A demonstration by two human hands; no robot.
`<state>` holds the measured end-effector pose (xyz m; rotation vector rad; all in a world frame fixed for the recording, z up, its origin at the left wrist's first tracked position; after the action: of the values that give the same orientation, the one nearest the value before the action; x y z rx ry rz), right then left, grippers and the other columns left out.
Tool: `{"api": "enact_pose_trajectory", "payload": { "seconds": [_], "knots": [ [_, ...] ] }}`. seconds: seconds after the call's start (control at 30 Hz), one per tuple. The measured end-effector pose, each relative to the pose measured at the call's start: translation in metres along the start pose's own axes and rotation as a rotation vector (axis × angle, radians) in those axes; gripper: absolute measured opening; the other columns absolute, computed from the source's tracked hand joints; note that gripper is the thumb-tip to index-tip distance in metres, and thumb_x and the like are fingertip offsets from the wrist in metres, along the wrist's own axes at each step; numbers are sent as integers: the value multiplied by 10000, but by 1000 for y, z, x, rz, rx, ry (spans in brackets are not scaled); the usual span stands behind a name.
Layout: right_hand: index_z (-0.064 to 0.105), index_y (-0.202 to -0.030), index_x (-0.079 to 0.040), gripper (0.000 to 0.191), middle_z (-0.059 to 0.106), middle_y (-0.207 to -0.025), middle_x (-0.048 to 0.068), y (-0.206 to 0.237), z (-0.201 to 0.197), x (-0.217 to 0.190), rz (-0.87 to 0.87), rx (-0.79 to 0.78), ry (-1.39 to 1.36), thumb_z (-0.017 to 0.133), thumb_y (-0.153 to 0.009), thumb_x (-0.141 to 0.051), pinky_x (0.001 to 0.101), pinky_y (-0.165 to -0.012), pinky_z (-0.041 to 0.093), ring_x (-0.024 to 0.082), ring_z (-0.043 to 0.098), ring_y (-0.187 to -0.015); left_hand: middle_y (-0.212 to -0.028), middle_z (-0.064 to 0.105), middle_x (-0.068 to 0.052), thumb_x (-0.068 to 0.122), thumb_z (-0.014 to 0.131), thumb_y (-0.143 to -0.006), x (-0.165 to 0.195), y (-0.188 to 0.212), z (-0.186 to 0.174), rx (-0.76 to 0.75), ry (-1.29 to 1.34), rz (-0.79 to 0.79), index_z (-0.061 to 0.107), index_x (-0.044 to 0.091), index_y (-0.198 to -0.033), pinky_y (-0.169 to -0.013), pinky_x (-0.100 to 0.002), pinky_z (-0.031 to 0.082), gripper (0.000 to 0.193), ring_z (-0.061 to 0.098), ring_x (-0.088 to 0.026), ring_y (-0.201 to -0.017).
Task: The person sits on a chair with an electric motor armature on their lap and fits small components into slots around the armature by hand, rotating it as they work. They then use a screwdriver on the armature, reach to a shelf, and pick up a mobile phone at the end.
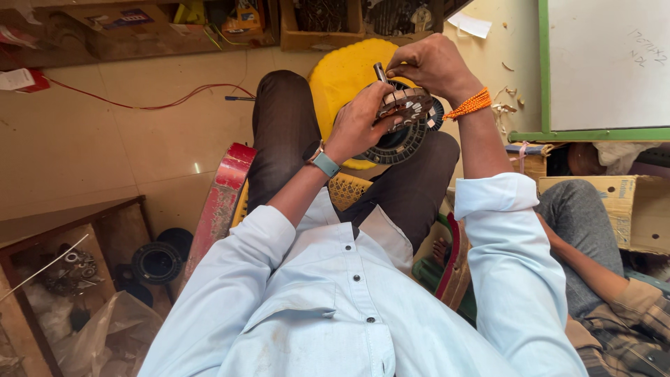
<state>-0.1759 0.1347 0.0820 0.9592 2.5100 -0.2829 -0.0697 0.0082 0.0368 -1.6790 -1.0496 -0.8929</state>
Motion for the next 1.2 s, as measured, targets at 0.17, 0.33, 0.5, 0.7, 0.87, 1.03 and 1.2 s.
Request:
{"api": "enact_pose_trajectory", "payload": {
  "seconds": [0.17, 0.33, 0.5, 0.7, 0.87, 1.03, 1.2],
  "knots": [
    [782, -969, -139, 98, 731, -850, 75, -12, -7, -12, -54, 17, 73, 817, -936, -225, 360, -664, 538, 263, 700, -743, -1352, 600, -71, 270, 675, -1046, -32, 0, 10, -118, 928, -339, 350, 130, -1294, -1056, -368, 548, 432, 603, -206, -1255],
    [762, -960, -138, 109, 710, -815, 73, 0, -20, -48, -16, 149, 265, 811, -955, -235, 387, -658, 520, 282, 687, -743, -1216, 617, -53, 224, 635, -1018, -46, -6, 21, -152, 1173, -558, 342, 152, -1330, -1006, -347, 537, 434, 610, -162, -1165],
    [763, -956, -76, 130, 702, -776, 107, 46, -38, -85, 221, 314, 147, 840, -972, -180, 378, -604, 491, 265, 675, -657, -1184, 615, -41, 244, 611, -1066, -44, -20, 15, -177, 959, -349, 464, 109, -1284, -1013, -312, 518, 295, 608, -142, -1158],
    [775, -975, -4, 63, 631, -674, 42, 94, -13, -105, 540, 562, -209, 821, -941, -30, 269, -520, 338, 71, 445, -558, -1088, 558, -2, 316, 519, -1112, -39, -18, 7, -184, 663, -133, 593, 68, -1186, -986, -274, 464, 269, 549, -110, -1062],
    [777, -975, -8, 59, 577, -699, -60, 108, 14, -105, 587, 692, -427, 812, -936, -35, 226, -528, 279, 9, 376, -602, -1045, 557, 1, 338, 498, -1117, -34, -19, 4, -194, 647, -118, 603, 64, -1149, -941, -271, 473, 295, 547, -105, -1011],
    [773, -976, 12, 41, 551, -709, -93, 128, 45, -95, 643, 756, -643, 778, -944, -14, 208, -538, 263, -10, 367, -614, -949, 555, 11, 373, 714, -947, -32, -22, 0, -231, 496, -136, 598, 53, -1087, -761, -280, 459, 369, 521, -97, -848],
    [756, -972, 25, 31, 650, -799, -62, 162, 81, -77, 707, 861, -928, 746, -943, 17, 181, -622, 363, -5, 499, -692, -869, 585, -9, 240, 842, -855, -25, -26, -1, -120, 337, -176, 575, 56, -994, -707, -294, 486, 353, 532, -106, -775]
  ]
}}
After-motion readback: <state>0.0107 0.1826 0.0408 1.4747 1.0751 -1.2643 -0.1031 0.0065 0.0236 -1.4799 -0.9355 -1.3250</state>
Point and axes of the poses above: each hand's wrist, its own y-axis away from the middle knuckle, its own z-axis out of the palm, x = y × z, the point moved 7 cm from there along -y, towards the middle knuckle
